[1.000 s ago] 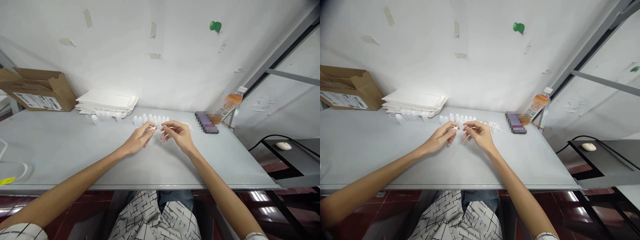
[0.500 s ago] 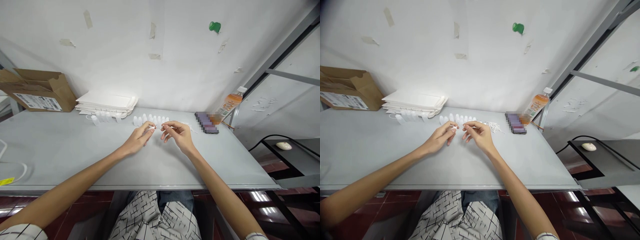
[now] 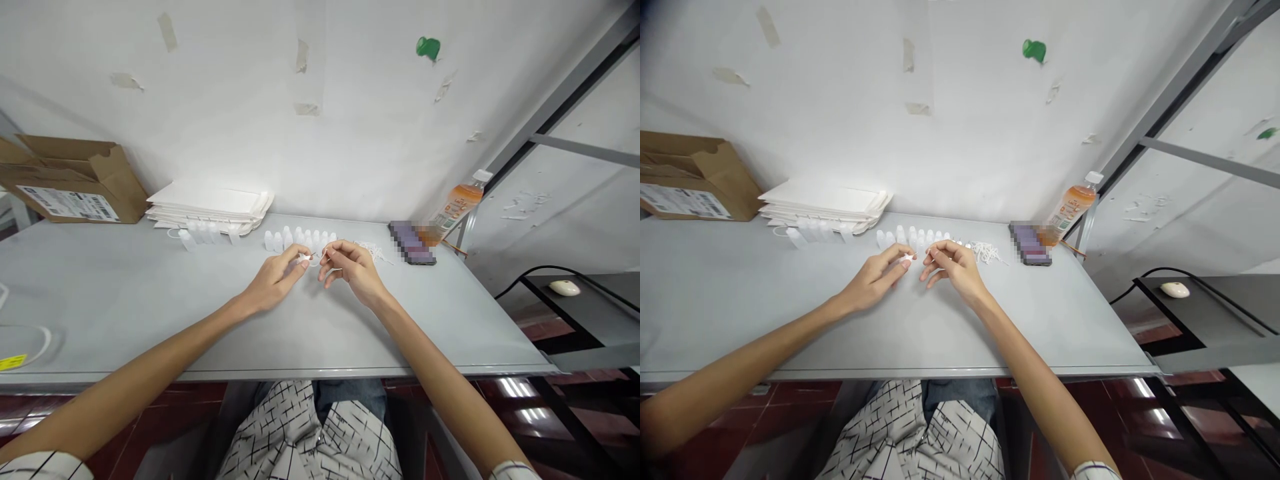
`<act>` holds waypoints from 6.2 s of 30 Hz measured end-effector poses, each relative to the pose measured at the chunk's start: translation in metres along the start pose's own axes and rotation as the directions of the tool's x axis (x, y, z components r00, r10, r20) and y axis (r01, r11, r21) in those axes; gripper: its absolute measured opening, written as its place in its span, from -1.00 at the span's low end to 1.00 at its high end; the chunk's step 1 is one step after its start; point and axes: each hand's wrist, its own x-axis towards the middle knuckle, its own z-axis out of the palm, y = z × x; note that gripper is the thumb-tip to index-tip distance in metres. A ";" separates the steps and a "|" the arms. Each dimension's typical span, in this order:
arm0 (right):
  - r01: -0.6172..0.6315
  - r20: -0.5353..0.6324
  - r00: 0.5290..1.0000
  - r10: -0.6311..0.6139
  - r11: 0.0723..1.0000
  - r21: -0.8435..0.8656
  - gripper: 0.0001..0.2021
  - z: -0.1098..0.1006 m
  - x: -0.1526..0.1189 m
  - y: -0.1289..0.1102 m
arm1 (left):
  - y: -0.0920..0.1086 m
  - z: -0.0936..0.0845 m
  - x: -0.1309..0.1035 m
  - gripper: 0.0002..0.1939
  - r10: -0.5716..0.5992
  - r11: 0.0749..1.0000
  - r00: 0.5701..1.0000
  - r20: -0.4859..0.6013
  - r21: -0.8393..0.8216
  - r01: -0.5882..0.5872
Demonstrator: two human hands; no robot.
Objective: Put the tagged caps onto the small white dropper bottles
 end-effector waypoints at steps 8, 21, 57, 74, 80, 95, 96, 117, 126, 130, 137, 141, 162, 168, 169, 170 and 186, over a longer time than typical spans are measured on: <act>-0.014 0.078 0.997 0.016 1.000 -0.023 -0.70 0.003 -0.002 0.001 | 0.001 0.003 0.000 -0.71 0.079 0.994 0.997 -0.011 0.073 -0.078; -0.017 0.109 0.994 0.021 0.999 -0.040 -0.71 0.005 -0.003 0.001 | 0.001 0.004 0.000 -0.71 0.073 0.994 0.997 -0.004 0.083 -0.073; 0.070 0.112 0.993 -0.034 0.939 -0.336 -0.80 0.003 -0.002 0.015 | -0.002 0.004 0.001 -0.73 0.012 0.939 0.998 0.055 0.342 -0.030; 0.066 0.198 0.980 0.030 0.883 -0.465 -0.84 -0.002 -0.004 0.020 | -0.002 0.003 0.001 -0.72 0.018 0.869 0.984 0.178 0.484 -0.103; 0.017 0.215 0.975 0.059 0.942 -0.335 -0.77 -0.002 -0.003 0.017 | -0.002 0.002 0.002 -0.72 0.060 0.879 0.988 0.145 0.461 -0.122; 0.039 0.169 0.985 0.010 0.959 -0.280 -0.71 0.001 -0.002 0.019 | -0.001 0.002 0.001 -0.69 0.057 0.900 0.990 0.131 0.422 -0.108; 0.037 0.169 0.986 0.010 0.960 -0.277 -0.70 0.001 -0.002 0.019 | -0.001 0.002 0.000 -0.69 0.061 0.901 0.990 0.129 0.420 -0.110; 0.047 0.197 0.980 0.021 0.941 -0.336 -0.73 0.004 -0.005 0.024 | -0.007 0.007 -0.003 -0.66 0.119 0.851 0.985 0.124 0.498 -0.165; 0.111 0.132 0.990 -0.058 0.892 -0.438 -0.72 -0.001 -0.004 0.006 | -0.004 0.002 0.001 -0.70 0.224 0.900 0.972 0.067 0.367 -0.233; 0.127 0.094 0.991 -0.094 0.885 -0.449 -0.73 -0.005 -0.004 0.002 | -0.004 -0.002 0.003 -0.68 0.265 0.898 0.960 0.087 0.341 -0.279; 0.136 0.066 0.991 -0.119 0.891 -0.433 -0.71 -0.005 -0.004 0.004 | -0.009 -0.006 0.007 -0.69 0.185 0.920 0.977 0.103 0.333 -0.209; 0.143 0.015 0.988 -0.151 0.892 -0.429 -0.67 -0.011 0.000 0.004 | -0.013 -0.009 0.013 -0.68 0.110 0.974 0.990 0.091 0.191 -0.126; 0.180 -0.065 0.957 -0.282 0.756 -0.629 -0.69 -0.032 0.003 -0.005 | -0.065 -0.077 -0.051 -0.69 -0.234 0.788 0.810 -0.538 0.383 0.482; 0.191 -0.027 0.962 -0.270 0.744 -0.641 -0.73 -0.032 0.004 -0.003 | -0.062 -0.089 -0.052 -0.65 -0.349 0.579 0.757 -0.553 0.509 0.638; 0.189 -0.027 0.964 -0.266 0.750 -0.634 -0.73 -0.032 0.004 -0.003 | -0.062 -0.091 -0.051 -0.62 -0.361 0.557 0.757 -0.544 0.526 0.643; 0.186 -0.027 0.965 -0.260 0.757 -0.626 -0.73 -0.032 0.004 -0.003 | -0.063 -0.092 -0.051 -0.60 -0.374 0.534 0.755 -0.538 0.541 0.650; 0.163 -0.001 0.976 -0.217 0.740 -0.652 -0.76 -0.034 0.003 -0.003 | -0.079 -0.109 -0.033 -0.57 -0.433 0.370 0.753 -0.495 0.664 0.649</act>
